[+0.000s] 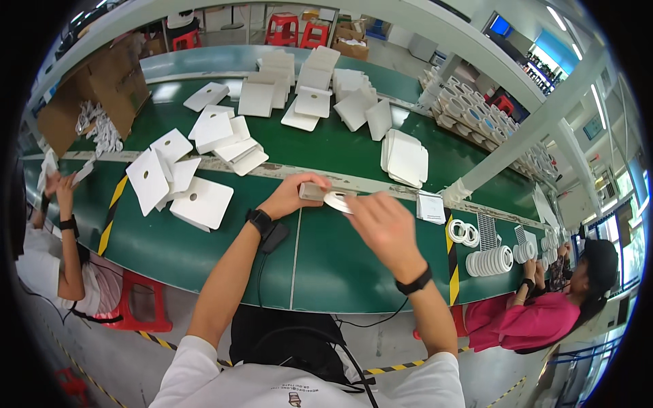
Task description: Packaging white electronic components into protective wraps and stacking them on a factory assembly line.
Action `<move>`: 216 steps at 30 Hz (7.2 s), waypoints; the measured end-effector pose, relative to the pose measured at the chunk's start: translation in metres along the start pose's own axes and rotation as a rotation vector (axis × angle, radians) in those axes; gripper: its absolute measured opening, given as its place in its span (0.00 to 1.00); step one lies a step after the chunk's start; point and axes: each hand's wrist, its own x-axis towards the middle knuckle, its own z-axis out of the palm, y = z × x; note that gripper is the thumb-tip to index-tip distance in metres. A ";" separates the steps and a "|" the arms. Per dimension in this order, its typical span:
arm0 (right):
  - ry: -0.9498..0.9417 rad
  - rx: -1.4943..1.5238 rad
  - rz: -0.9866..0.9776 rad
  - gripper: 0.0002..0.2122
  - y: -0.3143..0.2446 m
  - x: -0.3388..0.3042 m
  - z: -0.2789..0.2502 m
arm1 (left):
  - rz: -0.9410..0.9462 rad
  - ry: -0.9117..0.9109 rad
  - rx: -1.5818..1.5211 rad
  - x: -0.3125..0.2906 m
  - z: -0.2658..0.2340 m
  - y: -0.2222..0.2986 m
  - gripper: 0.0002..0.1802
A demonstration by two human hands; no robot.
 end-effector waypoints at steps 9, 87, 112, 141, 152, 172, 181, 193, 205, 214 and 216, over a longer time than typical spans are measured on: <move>0.182 0.035 0.141 0.22 -0.002 -0.002 0.023 | 0.087 -0.007 -0.037 0.002 0.004 0.001 0.19; 0.004 0.230 0.327 0.08 0.087 0.048 0.020 | -0.032 0.099 -0.817 0.014 -0.004 -0.022 0.28; -0.381 -0.611 0.858 0.16 0.204 -0.237 -0.003 | -0.016 -0.029 -0.059 -0.004 -0.012 0.005 0.19; 0.061 0.251 0.126 0.22 -0.013 0.061 0.021 | -0.197 0.131 -0.323 0.014 0.011 -0.004 0.28; -0.062 0.218 -0.837 0.20 -0.212 0.139 0.165 | -0.061 0.067 -0.610 0.010 0.009 -0.038 0.10; -0.172 0.024 0.307 0.15 0.096 0.285 0.312 | -0.056 0.037 -0.601 0.008 0.002 -0.033 0.09; -0.009 -0.057 0.212 0.06 0.071 0.120 0.113 | -0.052 0.605 -0.145 0.014 -0.008 -0.026 0.66; 0.069 -0.351 0.950 0.11 0.161 -0.173 -0.001 | -0.229 0.219 -0.061 0.005 0.007 -0.003 0.26; -0.208 -0.756 1.220 0.15 0.238 -0.247 0.023 | -0.203 0.213 -0.044 -0.001 0.008 0.000 0.30; 0.292 0.490 1.303 0.15 0.166 -0.171 -0.028 | -0.177 0.193 -0.100 -0.004 0.004 0.000 0.28; 0.182 0.388 1.025 0.13 0.121 -0.124 -0.039 | -0.150 0.109 -0.054 0.000 0.003 0.006 0.24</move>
